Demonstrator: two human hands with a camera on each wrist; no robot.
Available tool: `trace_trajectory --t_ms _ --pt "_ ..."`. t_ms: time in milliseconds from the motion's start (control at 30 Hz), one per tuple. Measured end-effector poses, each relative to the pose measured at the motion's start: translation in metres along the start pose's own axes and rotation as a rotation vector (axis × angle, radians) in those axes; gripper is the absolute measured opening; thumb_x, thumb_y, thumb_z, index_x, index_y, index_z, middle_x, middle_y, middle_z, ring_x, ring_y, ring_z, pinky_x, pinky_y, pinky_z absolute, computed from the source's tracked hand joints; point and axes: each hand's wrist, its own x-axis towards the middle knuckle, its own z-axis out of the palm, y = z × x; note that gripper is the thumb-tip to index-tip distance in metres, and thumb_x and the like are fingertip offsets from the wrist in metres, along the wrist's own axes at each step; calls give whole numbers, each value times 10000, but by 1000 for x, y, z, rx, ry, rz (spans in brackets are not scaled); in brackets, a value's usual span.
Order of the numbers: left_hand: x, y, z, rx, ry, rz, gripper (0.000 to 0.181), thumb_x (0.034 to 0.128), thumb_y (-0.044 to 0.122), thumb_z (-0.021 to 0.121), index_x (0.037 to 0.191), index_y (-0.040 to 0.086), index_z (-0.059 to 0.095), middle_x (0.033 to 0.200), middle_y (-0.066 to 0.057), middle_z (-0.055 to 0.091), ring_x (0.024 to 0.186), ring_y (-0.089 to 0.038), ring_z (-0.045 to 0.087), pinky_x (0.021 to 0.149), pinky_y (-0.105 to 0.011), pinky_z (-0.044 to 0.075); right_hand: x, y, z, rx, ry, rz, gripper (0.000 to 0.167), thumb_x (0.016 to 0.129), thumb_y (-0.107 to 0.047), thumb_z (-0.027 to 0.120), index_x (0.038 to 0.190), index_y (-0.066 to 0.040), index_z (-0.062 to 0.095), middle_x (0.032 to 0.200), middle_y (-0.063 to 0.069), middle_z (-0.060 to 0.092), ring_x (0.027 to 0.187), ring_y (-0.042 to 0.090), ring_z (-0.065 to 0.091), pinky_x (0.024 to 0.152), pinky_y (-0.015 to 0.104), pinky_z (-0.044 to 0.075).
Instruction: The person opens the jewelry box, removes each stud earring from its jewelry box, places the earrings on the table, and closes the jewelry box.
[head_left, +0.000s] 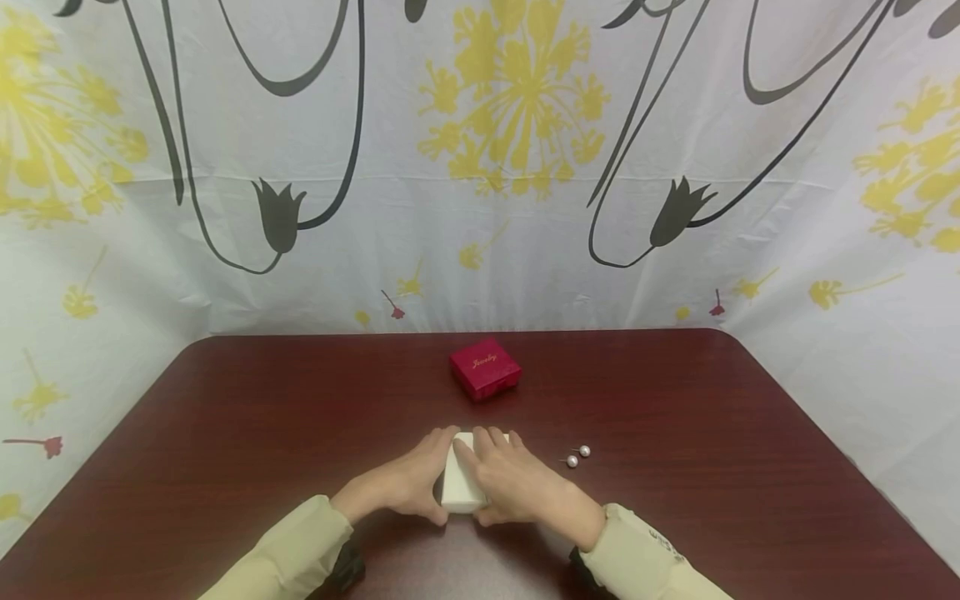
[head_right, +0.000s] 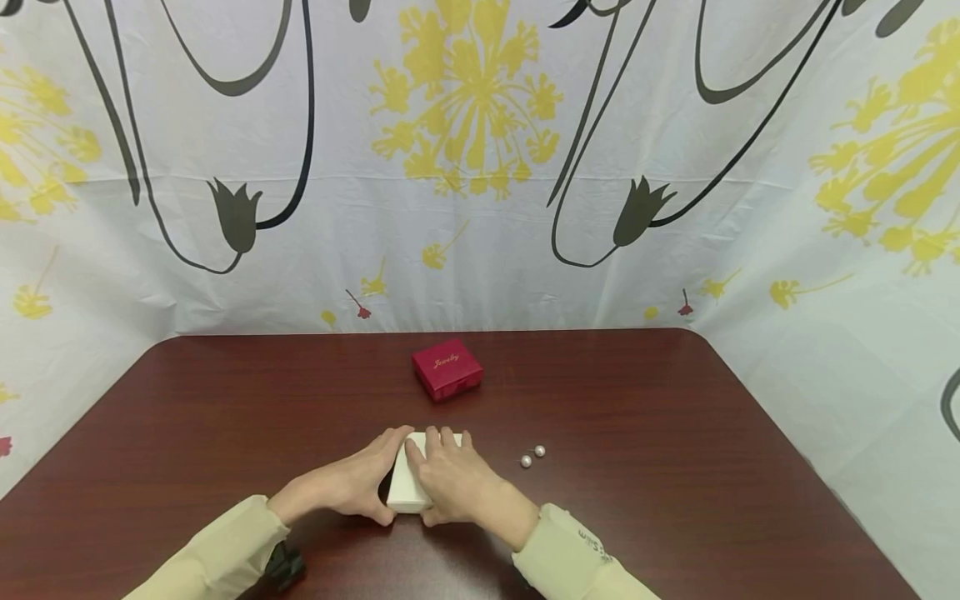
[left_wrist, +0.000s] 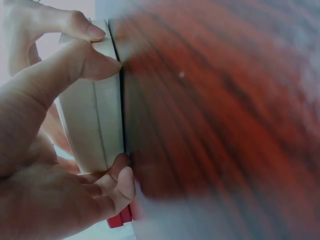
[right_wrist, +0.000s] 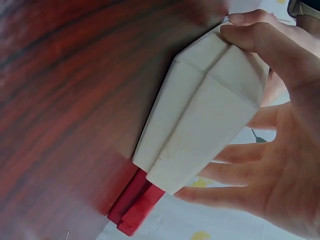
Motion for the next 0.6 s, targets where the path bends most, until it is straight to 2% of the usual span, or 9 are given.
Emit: trace_trajectory --t_ms 367,533,600 --pt "0 0 0 -9 -8 -14 989 513 102 760 1312 -55 200 1150 -124 390 1020 -199 403 877 -357 387 1 2 -1 15 4 -16 802 552 -404 767 1200 -55 447 981 109 478 872 223 487 683 378 462" --pt "0 0 1 -18 15 8 982 504 78 757 1295 -87 200 1152 -152 392 1031 -217 404 886 -371 380 2 3 -2 39 -22 -15 805 563 -393 763 1217 -53 441 976 99 470 877 215 481 690 378 463" --pt "-1 -1 1 -22 31 36 958 498 72 756 1272 -92 216 1125 -149 398 1011 -219 408 871 -372 385 2 4 -3 48 -28 -14 805 567 -386 762 1224 -51 441 973 96 468 878 213 481 694 381 465"
